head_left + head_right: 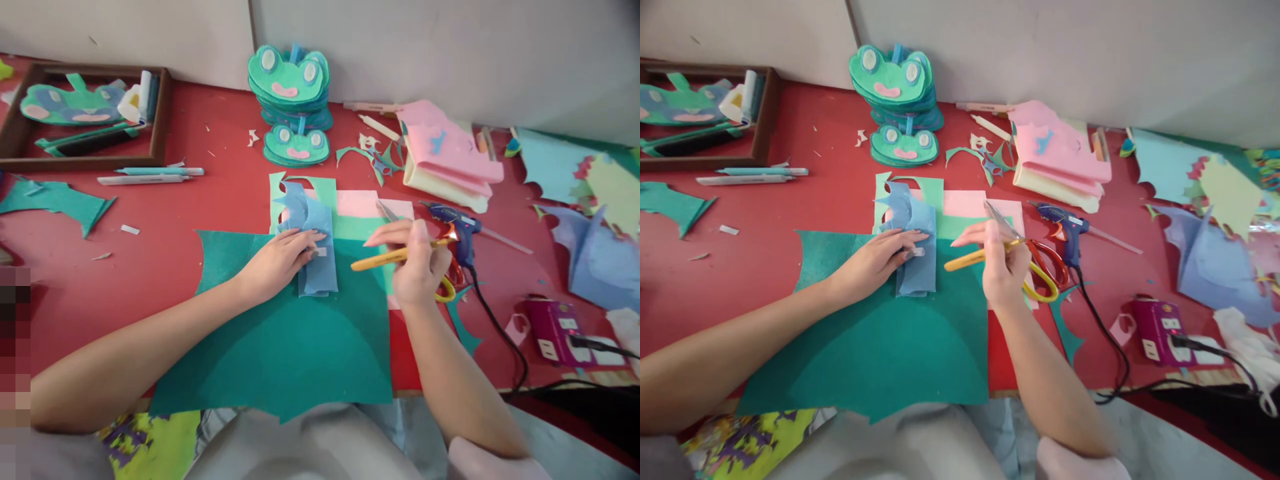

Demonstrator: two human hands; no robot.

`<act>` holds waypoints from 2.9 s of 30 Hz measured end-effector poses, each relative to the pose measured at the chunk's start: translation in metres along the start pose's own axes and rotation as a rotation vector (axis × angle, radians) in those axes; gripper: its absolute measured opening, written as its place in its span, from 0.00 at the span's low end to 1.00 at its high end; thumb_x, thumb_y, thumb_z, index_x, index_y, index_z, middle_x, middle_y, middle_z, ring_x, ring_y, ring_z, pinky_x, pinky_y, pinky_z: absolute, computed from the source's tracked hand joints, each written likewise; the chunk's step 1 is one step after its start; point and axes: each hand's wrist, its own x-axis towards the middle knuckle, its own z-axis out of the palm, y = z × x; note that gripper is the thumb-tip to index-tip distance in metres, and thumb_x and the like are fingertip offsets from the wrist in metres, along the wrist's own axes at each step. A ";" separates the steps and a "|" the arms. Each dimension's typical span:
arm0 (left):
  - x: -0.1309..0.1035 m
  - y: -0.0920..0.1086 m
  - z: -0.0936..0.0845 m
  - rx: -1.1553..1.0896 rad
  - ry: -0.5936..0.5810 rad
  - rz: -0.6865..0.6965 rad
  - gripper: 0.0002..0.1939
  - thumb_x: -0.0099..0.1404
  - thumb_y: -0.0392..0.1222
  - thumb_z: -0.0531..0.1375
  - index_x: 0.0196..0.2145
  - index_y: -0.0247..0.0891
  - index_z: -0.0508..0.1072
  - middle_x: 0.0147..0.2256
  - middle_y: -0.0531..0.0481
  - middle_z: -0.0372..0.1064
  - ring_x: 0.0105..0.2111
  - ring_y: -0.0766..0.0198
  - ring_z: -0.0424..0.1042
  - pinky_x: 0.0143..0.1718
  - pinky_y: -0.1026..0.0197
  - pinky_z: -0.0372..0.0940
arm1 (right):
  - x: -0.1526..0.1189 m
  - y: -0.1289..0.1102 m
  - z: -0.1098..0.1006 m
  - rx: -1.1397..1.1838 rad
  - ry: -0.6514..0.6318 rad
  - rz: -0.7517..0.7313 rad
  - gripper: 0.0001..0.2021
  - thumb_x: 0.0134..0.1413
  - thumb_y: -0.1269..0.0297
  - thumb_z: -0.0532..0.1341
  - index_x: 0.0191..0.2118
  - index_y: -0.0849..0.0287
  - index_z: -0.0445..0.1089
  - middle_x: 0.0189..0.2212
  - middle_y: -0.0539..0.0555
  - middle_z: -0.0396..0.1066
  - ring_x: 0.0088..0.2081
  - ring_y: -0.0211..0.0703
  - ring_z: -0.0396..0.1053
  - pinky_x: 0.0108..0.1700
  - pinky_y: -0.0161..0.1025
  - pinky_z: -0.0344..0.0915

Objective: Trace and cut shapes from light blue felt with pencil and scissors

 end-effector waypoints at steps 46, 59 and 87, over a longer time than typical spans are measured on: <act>-0.002 0.002 -0.001 0.098 -0.050 -0.009 0.16 0.67 0.50 0.53 0.49 0.40 0.65 0.54 0.47 0.67 0.55 0.59 0.66 0.65 0.45 0.46 | -0.004 0.015 0.040 0.391 -0.279 0.299 0.19 0.55 0.50 0.59 0.48 0.54 0.68 0.27 0.48 0.72 0.21 0.32 0.64 0.25 0.33 0.67; -0.005 -0.003 0.003 0.342 -0.118 0.014 0.39 0.60 0.60 0.57 0.64 0.43 0.54 0.67 0.46 0.41 0.66 0.51 0.43 0.66 0.44 0.34 | -0.009 0.010 0.023 0.256 -0.125 0.092 0.11 0.57 0.53 0.57 0.44 0.48 0.63 0.31 0.50 0.69 0.29 0.41 0.70 0.28 0.39 0.68; -0.007 0.001 0.000 0.351 -0.114 -0.127 0.39 0.58 0.64 0.58 0.64 0.50 0.54 0.68 0.46 0.33 0.67 0.44 0.35 0.65 0.40 0.36 | -0.016 0.006 0.038 0.132 -0.227 0.197 0.15 0.56 0.58 0.61 0.23 0.56 0.59 0.11 0.42 0.60 0.14 0.30 0.61 0.20 0.30 0.58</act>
